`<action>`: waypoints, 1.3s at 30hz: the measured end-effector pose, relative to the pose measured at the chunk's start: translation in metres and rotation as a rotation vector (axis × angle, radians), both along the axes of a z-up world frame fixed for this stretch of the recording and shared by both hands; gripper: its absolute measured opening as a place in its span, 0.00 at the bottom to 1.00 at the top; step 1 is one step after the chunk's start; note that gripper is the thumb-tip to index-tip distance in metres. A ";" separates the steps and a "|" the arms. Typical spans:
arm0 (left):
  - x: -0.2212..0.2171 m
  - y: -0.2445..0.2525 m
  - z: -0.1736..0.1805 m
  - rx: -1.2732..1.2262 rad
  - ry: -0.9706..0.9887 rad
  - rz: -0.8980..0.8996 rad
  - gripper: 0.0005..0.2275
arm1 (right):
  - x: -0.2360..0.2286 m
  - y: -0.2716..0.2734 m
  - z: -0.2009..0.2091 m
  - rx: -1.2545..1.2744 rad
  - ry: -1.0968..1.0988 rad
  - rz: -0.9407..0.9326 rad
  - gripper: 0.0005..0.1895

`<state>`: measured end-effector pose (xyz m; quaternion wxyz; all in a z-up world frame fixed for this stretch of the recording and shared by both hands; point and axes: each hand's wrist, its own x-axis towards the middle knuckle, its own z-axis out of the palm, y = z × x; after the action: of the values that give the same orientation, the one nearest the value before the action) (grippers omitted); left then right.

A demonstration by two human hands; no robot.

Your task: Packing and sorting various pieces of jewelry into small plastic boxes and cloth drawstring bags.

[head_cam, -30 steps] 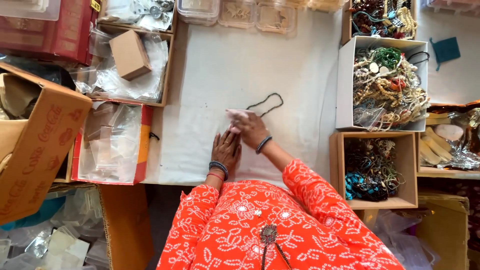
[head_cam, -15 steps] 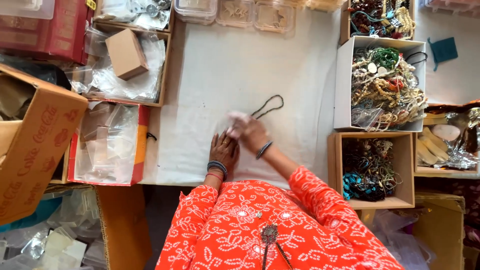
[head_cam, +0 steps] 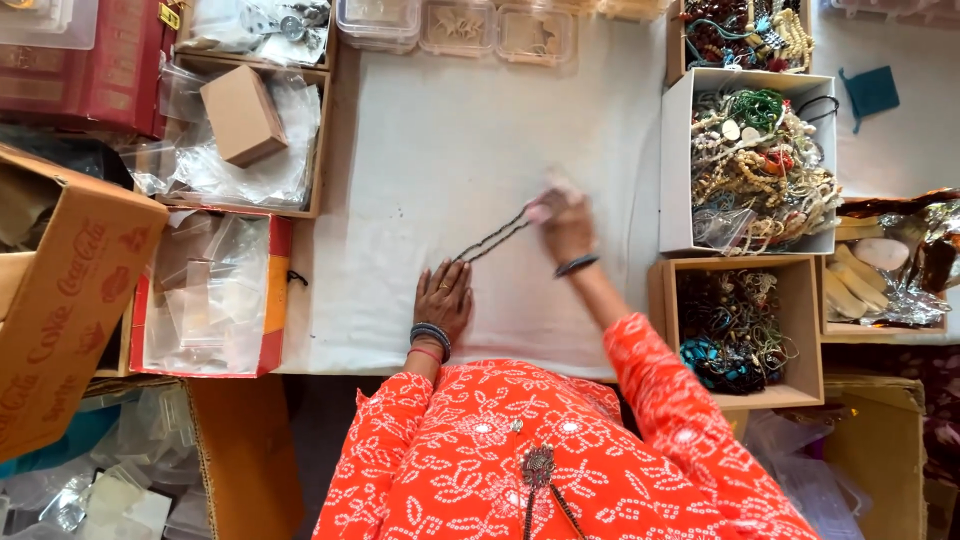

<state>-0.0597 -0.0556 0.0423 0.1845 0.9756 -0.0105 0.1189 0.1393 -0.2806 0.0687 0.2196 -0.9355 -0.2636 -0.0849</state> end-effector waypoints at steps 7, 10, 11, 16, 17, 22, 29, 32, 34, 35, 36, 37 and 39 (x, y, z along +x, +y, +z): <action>0.000 0.001 0.000 0.018 0.065 0.007 0.16 | -0.066 0.060 0.038 0.171 -0.098 0.442 0.10; -0.001 0.002 0.003 0.017 0.018 -0.006 0.21 | -0.025 0.022 0.006 0.035 0.321 0.240 0.22; 0.000 0.001 0.002 0.011 0.006 -0.004 0.22 | -0.010 0.008 0.011 -0.045 0.120 0.134 0.16; 0.000 0.000 0.001 -0.002 -0.011 0.000 0.22 | 0.006 -0.006 0.018 -0.220 -0.042 -0.171 0.14; 0.000 0.000 0.003 0.003 -0.001 0.001 0.23 | 0.000 -0.001 0.005 -0.075 -0.055 -0.073 0.13; -0.002 0.000 -0.010 0.021 0.046 -0.007 0.17 | -0.074 0.070 0.034 0.091 -0.139 0.345 0.14; 0.001 0.001 -0.001 -0.007 0.010 -0.008 0.23 | -0.008 0.010 0.019 0.174 0.064 0.127 0.10; 0.005 -0.002 0.010 -0.043 0.000 0.008 0.21 | 0.014 -0.033 0.012 0.037 -0.076 -0.137 0.09; 0.017 -0.003 0.019 -0.066 -0.002 0.014 0.19 | 0.010 -0.055 -0.005 0.031 -0.078 -0.267 0.12; 0.025 -0.005 0.022 -0.096 -0.019 0.043 0.15 | 0.002 -0.066 -0.021 -0.031 -0.060 -0.311 0.15; 0.033 -0.007 0.026 -0.126 -0.037 0.072 0.11 | -0.006 -0.076 -0.038 -0.092 -0.042 -0.355 0.19; 0.048 -0.011 0.026 -0.129 -0.037 0.069 0.11 | -0.023 -0.073 -0.029 -0.095 -0.043 -0.359 0.19; 0.075 -0.017 0.026 -0.222 -0.101 0.079 0.06 | -0.059 -0.067 -0.013 -0.139 -0.055 -0.301 0.24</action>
<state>0.0152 -0.0728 0.0688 0.2860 0.9415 0.0318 0.1756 0.0803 -0.3478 0.0560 0.1318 -0.9746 -0.1315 -0.1242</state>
